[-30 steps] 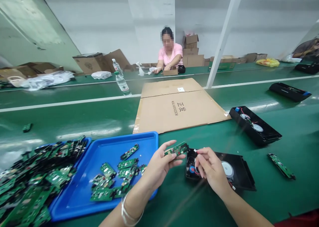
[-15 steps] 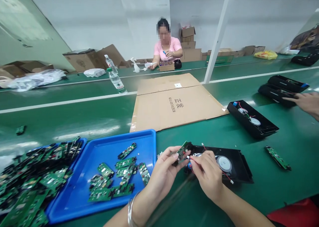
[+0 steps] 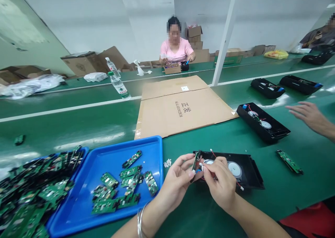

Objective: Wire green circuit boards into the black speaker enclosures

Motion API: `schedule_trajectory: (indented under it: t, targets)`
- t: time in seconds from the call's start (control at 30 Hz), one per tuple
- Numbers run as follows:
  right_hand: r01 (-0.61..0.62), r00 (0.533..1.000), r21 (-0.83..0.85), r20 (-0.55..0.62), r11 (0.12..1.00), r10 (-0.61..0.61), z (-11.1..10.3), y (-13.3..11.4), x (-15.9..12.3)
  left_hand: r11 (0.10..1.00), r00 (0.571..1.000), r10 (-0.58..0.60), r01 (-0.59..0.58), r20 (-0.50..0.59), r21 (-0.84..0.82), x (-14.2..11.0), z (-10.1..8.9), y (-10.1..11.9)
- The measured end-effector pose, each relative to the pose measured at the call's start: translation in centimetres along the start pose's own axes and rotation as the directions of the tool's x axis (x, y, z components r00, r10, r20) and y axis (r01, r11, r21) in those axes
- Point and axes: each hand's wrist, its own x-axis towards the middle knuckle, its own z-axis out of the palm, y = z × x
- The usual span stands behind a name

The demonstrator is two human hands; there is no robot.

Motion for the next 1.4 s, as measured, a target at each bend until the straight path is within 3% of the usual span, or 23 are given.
schedule_trajectory:
  t: [0.27,0.57,0.73,0.83,0.9,1.0,1.07,1.13,1.23,1.3,1.4]
  targets:
    - [-0.009,0.999,0.015,0.041,1.000,0.009,-0.2,-0.1,0.3,0.993,0.995,0.047,-0.056,0.089,0.102,0.4,-1.2,-0.5]
    - [0.065,0.997,0.048,0.046,0.997,-0.067,-0.4,-0.1,-0.1,0.978,0.970,-0.081,0.033,0.231,0.204,0.7,-2.5,0.2]
    - [0.038,0.998,0.038,0.047,0.999,-0.040,-0.2,0.0,-0.1,0.985,0.975,-0.082,0.047,0.207,0.167,0.7,-2.7,-0.5]
    - [-0.012,0.993,0.048,0.115,0.999,0.006,-0.6,0.1,0.5,0.988,0.985,-0.053,0.027,0.165,0.153,1.0,-2.5,-0.6]
    - [-0.062,0.957,0.061,0.288,0.996,0.042,-1.6,0.4,1.3,0.977,0.986,-0.094,0.065,0.137,0.202,1.2,-2.3,-0.4]
    - [-0.191,0.799,0.021,0.584,0.981,0.143,-4.7,1.7,2.1,0.928,0.970,-0.223,0.182,0.093,0.324,1.2,-1.7,0.2]
    - [-0.263,0.716,-0.072,0.653,0.962,0.245,-7.3,3.3,2.1,0.884,0.960,-0.269,0.216,0.073,0.414,0.9,-1.4,0.9]
    - [-0.286,0.662,-0.167,0.678,0.943,0.321,-9.5,5.1,1.6,0.819,0.957,-0.285,0.211,0.059,0.534,0.4,-1.0,1.9]
    - [-0.238,0.616,-0.242,0.711,0.941,0.339,-11.5,7.1,0.4,0.648,0.953,-0.302,0.180,0.034,0.740,-0.6,-0.4,3.6]
    - [-0.182,0.611,-0.228,0.736,0.957,0.291,-11.9,7.6,-0.3,0.567,0.935,-0.353,0.177,0.043,0.805,-1.2,0.2,4.3]
    - [-0.105,0.614,-0.130,0.771,0.986,0.167,-11.8,7.6,-0.8,0.563,0.860,-0.504,0.258,0.079,0.785,-1.5,1.4,3.6]
